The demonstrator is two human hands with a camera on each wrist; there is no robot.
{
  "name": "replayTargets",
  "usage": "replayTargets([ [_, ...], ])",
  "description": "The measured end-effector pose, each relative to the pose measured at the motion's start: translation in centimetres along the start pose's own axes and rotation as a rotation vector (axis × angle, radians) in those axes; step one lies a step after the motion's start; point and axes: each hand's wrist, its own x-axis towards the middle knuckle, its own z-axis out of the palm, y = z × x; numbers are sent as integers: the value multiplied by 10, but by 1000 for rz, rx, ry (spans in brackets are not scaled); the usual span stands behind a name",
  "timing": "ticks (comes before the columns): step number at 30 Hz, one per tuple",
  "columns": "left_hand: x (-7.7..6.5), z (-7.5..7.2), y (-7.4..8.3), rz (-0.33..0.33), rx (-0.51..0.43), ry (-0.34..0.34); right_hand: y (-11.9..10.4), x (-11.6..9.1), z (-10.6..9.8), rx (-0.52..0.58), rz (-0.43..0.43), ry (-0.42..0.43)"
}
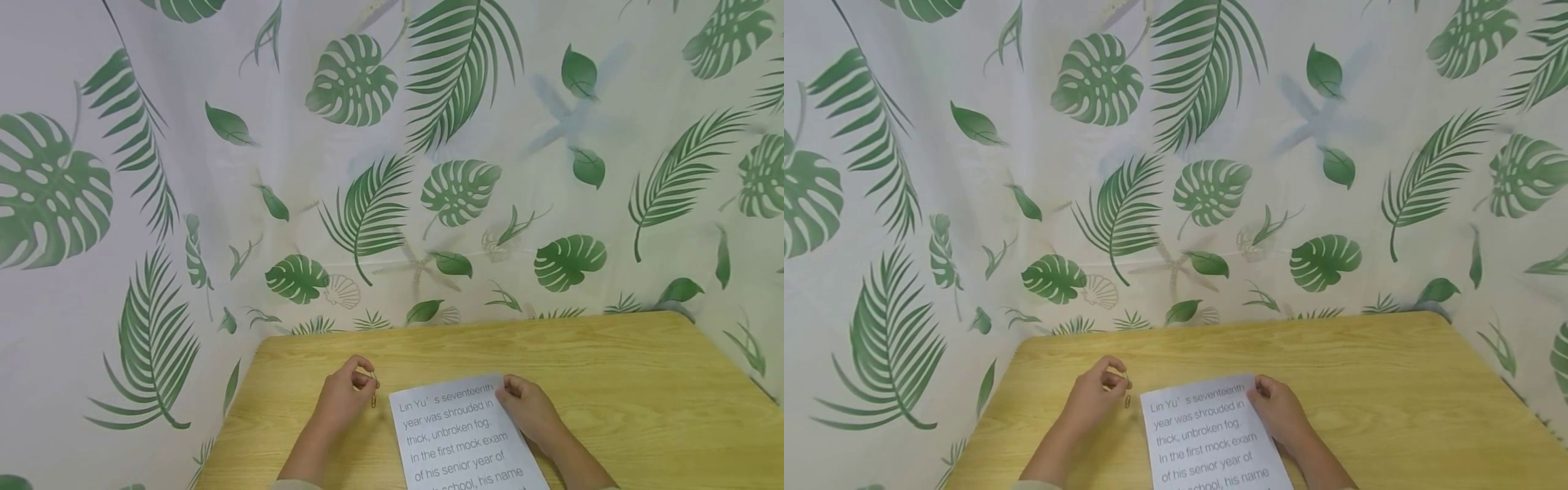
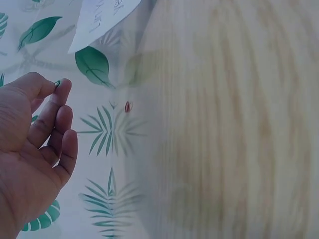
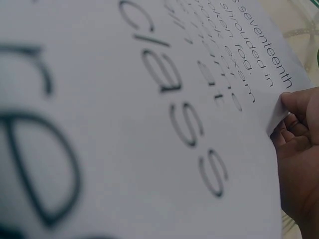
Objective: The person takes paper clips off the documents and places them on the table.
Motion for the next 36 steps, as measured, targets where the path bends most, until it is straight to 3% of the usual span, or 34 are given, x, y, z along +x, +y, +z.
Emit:
replayTargets([
  [5,1,-5,-9,-8,54,8,1,0,0,-10,4,2],
  [17,0,-11,-26,-47,144,-56,4,2,0,10,9,2],
  [21,-2,-11,-30,-63,165,-87,3,1,0,17,4,4],
  [36,2,-3,-36,-59,230,-88,5,1,0,24,6,12],
])
